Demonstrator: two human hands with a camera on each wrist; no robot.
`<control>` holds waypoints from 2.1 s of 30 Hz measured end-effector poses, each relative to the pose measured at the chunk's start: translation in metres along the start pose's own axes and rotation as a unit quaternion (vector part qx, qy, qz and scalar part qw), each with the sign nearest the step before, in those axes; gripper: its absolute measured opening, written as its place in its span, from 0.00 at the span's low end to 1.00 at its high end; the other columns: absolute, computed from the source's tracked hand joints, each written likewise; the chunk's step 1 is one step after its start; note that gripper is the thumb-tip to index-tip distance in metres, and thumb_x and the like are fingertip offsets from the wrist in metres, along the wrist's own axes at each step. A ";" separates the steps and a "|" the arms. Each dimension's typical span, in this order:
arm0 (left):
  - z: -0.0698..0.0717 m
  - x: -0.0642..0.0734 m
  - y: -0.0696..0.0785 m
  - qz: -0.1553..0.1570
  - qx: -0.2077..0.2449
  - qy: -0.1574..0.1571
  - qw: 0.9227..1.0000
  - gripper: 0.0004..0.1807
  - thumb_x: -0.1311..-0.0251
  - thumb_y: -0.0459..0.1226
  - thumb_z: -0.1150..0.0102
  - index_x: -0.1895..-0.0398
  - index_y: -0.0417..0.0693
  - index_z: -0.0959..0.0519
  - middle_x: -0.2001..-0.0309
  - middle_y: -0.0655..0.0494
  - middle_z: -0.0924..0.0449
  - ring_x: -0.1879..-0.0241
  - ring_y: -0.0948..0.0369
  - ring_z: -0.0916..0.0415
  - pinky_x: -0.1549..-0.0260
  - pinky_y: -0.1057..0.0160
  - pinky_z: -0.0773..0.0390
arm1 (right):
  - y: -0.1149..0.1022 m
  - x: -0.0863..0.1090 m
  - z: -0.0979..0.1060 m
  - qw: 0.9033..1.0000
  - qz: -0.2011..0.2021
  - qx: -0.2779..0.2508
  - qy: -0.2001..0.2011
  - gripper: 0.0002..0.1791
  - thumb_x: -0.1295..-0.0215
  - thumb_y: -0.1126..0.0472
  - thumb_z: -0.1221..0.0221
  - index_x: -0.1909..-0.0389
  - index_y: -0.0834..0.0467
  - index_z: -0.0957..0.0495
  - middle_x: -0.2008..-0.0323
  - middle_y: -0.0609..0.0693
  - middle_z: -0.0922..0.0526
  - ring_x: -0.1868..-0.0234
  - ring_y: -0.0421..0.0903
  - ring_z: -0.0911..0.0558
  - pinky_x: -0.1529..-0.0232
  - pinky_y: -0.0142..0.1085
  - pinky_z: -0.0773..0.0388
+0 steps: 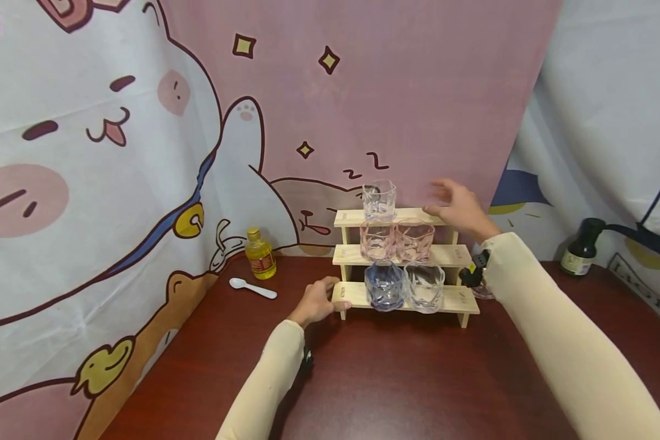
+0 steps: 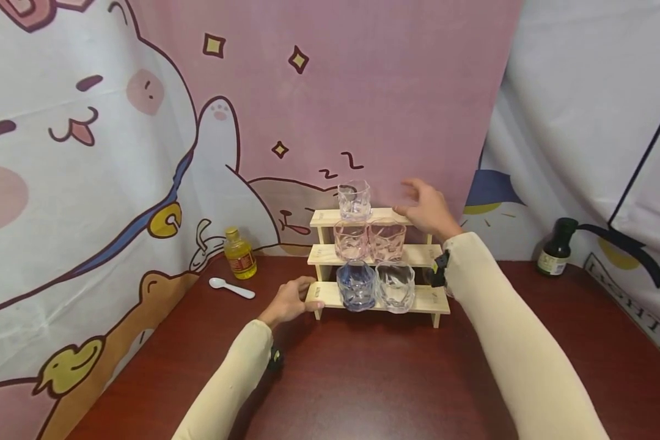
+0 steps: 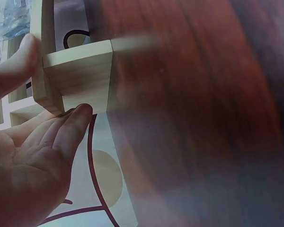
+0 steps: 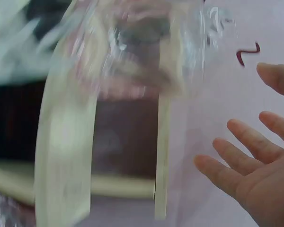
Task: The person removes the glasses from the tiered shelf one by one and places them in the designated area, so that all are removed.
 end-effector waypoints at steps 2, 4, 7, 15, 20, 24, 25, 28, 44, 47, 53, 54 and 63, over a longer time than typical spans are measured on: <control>0.001 0.000 0.000 0.000 -0.004 0.002 1.000 0.38 0.47 0.37 0.24 0.34 0.34 0.29 0.34 0.38 0.25 0.35 0.47 0.25 0.36 0.49 0.27 | -0.009 -0.009 -0.008 1.000 0.002 -0.004 -0.001 0.39 0.30 0.60 0.40 0.23 0.62 0.46 0.26 0.68 0.38 0.26 0.67 0.37 0.29 0.60 0.38; 0.002 -0.001 0.001 -0.001 -0.005 0.003 1.000 0.38 0.47 0.37 0.24 0.34 0.34 0.29 0.34 0.37 0.25 0.35 0.46 0.25 0.36 0.49 0.27 | -0.017 -0.018 -0.015 1.000 0.002 -0.011 0.000 0.39 0.31 0.61 0.40 0.23 0.62 0.45 0.27 0.68 0.37 0.26 0.66 0.36 0.28 0.59 0.38; 0.003 0.000 0.001 0.003 -0.006 0.005 1.000 0.38 0.47 0.37 0.24 0.34 0.35 0.29 0.34 0.38 0.25 0.35 0.47 0.25 0.36 0.49 0.26 | -0.028 -0.029 -0.025 1.000 -0.004 -0.014 -0.003 0.39 0.32 0.60 0.39 0.23 0.61 0.45 0.27 0.68 0.36 0.27 0.66 0.35 0.29 0.59 0.36; 0.001 0.002 -0.002 0.006 -0.009 0.002 1.000 0.38 0.47 0.39 0.24 0.34 0.36 0.29 0.34 0.39 0.25 0.35 0.48 0.25 0.36 0.49 0.26 | -0.043 -0.051 -0.051 0.998 -0.049 0.004 -0.033 0.45 0.32 0.54 0.37 0.22 0.61 0.50 0.28 0.69 0.36 0.30 0.67 0.32 0.32 0.59 0.33; 0.002 0.001 -0.002 0.000 -0.009 0.006 1.000 0.38 0.47 0.39 0.24 0.34 0.37 0.29 0.35 0.39 0.24 0.35 0.48 0.25 0.36 0.49 0.26 | -0.047 -0.061 -0.060 0.997 -0.057 0.032 -0.040 0.48 0.35 0.52 0.36 0.22 0.64 0.51 0.26 0.68 0.40 0.27 0.67 0.37 0.28 0.59 0.38; 0.000 0.000 -0.002 -0.003 -0.014 0.008 1.000 0.39 0.47 0.40 0.24 0.34 0.37 0.29 0.35 0.39 0.24 0.35 0.47 0.25 0.37 0.49 0.26 | -0.046 -0.064 -0.063 0.996 -0.063 0.048 -0.038 0.50 0.36 0.52 0.35 0.22 0.64 0.51 0.25 0.69 0.41 0.26 0.67 0.38 0.27 0.59 0.39; 0.001 -0.001 -0.002 -0.003 -0.016 0.008 1.000 0.38 0.47 0.40 0.24 0.34 0.38 0.29 0.35 0.39 0.24 0.35 0.47 0.25 0.37 0.49 0.26 | -0.046 -0.064 -0.063 0.996 -0.063 0.048 -0.037 0.50 0.36 0.51 0.35 0.22 0.64 0.52 0.25 0.69 0.41 0.26 0.67 0.38 0.27 0.59 0.39; 0.000 -0.002 -0.001 -0.004 -0.018 0.008 1.000 0.38 0.47 0.40 0.24 0.34 0.38 0.28 0.35 0.39 0.23 0.35 0.47 0.25 0.37 0.49 0.26 | -0.044 -0.066 -0.064 0.996 -0.067 0.045 -0.034 0.51 0.36 0.51 0.34 0.22 0.64 0.52 0.25 0.68 0.41 0.26 0.67 0.38 0.27 0.59 0.39; 0.002 0.000 -0.003 0.006 -0.019 0.008 1.000 0.38 0.47 0.40 0.24 0.33 0.39 0.29 0.35 0.40 0.23 0.35 0.49 0.25 0.36 0.50 0.26 | -0.038 -0.068 -0.076 0.994 -0.097 -0.040 0.002 0.51 0.39 0.57 0.33 0.22 0.63 0.53 0.25 0.66 0.39 0.27 0.65 0.35 0.27 0.56 0.38; 0.002 0.000 -0.003 0.006 -0.018 0.008 1.000 0.39 0.47 0.40 0.24 0.33 0.39 0.29 0.35 0.40 0.24 0.34 0.49 0.25 0.36 0.50 0.27 | -0.037 -0.068 -0.075 0.994 -0.099 -0.047 0.014 0.51 0.39 0.57 0.32 0.22 0.62 0.52 0.26 0.65 0.38 0.28 0.64 0.35 0.27 0.56 0.38; 0.001 0.000 -0.005 0.007 -0.015 0.007 1.000 0.40 0.47 0.40 0.24 0.32 0.37 0.30 0.35 0.40 0.24 0.34 0.49 0.26 0.36 0.49 0.27 | -0.036 -0.068 -0.073 0.993 -0.103 -0.053 0.028 0.51 0.41 0.58 0.31 0.22 0.62 0.49 0.26 0.64 0.38 0.28 0.64 0.34 0.28 0.55 0.37; 0.001 0.000 -0.005 0.007 -0.014 0.007 1.000 0.40 0.47 0.40 0.24 0.32 0.37 0.30 0.35 0.40 0.24 0.34 0.49 0.26 0.36 0.49 0.27 | -0.035 -0.069 -0.072 0.993 -0.103 -0.055 0.031 0.51 0.41 0.59 0.30 0.23 0.62 0.49 0.26 0.64 0.37 0.28 0.64 0.34 0.28 0.55 0.37; 0.001 0.001 -0.005 0.005 -0.021 0.009 1.000 0.40 0.47 0.41 0.24 0.33 0.38 0.29 0.35 0.40 0.23 0.35 0.49 0.25 0.36 0.49 0.27 | -0.038 -0.066 -0.054 0.992 -0.097 -0.073 0.045 0.52 0.42 0.61 0.30 0.22 0.64 0.50 0.25 0.66 0.40 0.27 0.65 0.35 0.27 0.55 0.37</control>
Point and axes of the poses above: each hand's wrist, its own x-axis away from the middle knuckle, its own z-axis out of the back of the hand, y = z × x, the point moved 7 cm from there along -x, towards the middle knuckle
